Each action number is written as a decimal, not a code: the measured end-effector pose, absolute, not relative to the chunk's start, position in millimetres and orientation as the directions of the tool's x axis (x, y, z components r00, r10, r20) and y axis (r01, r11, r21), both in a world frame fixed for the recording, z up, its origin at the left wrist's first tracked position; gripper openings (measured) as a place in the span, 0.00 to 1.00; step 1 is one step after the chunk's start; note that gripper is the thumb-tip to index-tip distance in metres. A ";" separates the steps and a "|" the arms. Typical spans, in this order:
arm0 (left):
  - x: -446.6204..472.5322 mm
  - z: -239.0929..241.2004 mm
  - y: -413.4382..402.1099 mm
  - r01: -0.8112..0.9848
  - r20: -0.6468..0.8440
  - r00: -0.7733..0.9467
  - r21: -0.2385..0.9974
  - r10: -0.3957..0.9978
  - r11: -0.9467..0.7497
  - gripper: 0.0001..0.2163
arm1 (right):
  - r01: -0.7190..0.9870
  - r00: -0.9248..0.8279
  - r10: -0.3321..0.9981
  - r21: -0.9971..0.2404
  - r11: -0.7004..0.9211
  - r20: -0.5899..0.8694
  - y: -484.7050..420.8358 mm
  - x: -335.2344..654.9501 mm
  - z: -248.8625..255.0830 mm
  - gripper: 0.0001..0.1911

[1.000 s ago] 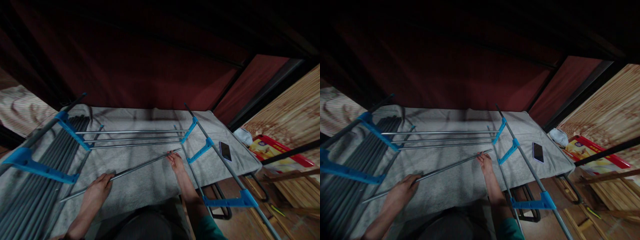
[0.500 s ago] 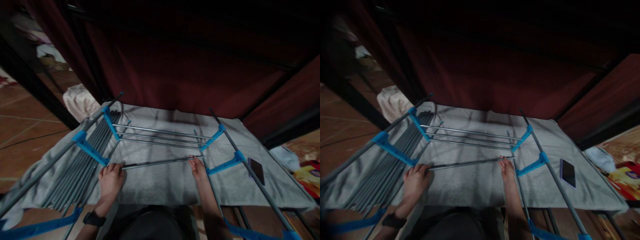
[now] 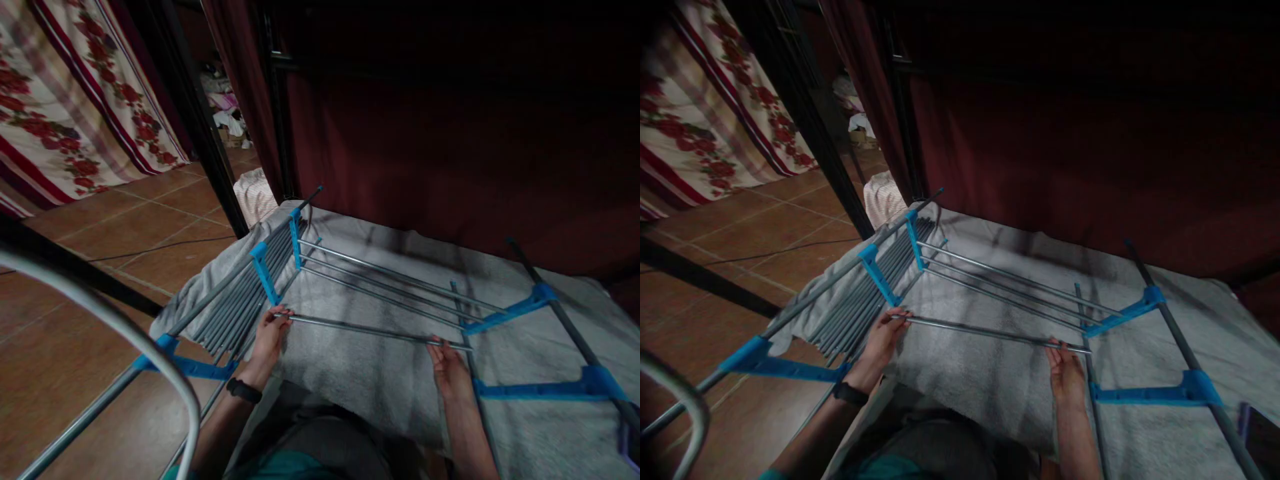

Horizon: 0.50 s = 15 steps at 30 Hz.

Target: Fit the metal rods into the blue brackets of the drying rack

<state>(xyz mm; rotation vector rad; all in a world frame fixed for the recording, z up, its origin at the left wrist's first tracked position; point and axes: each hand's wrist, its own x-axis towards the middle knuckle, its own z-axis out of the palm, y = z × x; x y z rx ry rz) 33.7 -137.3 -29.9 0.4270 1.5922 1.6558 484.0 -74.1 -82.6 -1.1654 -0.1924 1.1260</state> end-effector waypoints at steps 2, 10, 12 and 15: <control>34.5 -29.7 -138.4 -0.416 -0.337 -0.621 0.907 0.708 0.066 0.12 | -0.604 0.478 0.797 -0.797 -0.005 -0.368 -72.9 487.5 -91.8 0.11; 34.6 -25.6 -140.2 -0.614 -0.458 -0.545 0.788 0.702 0.037 0.05 | -0.620 0.459 0.824 -0.784 0.029 -0.332 -71.7 494.1 -107.5 0.09; 34.5 -26.2 -139.7 -0.634 -0.478 -0.540 0.772 0.693 0.038 0.05 | -0.614 0.462 0.821 -0.789 0.023 -0.336 -72.3 492.9 -105.8 0.08; 33.8 -27.4 -138.2 -0.657 -0.507 -0.536 0.753 0.675 0.044 0.07 | -0.603 0.445 0.831 -0.798 0.002 -0.334 -73.6 490.1 -101.7 0.08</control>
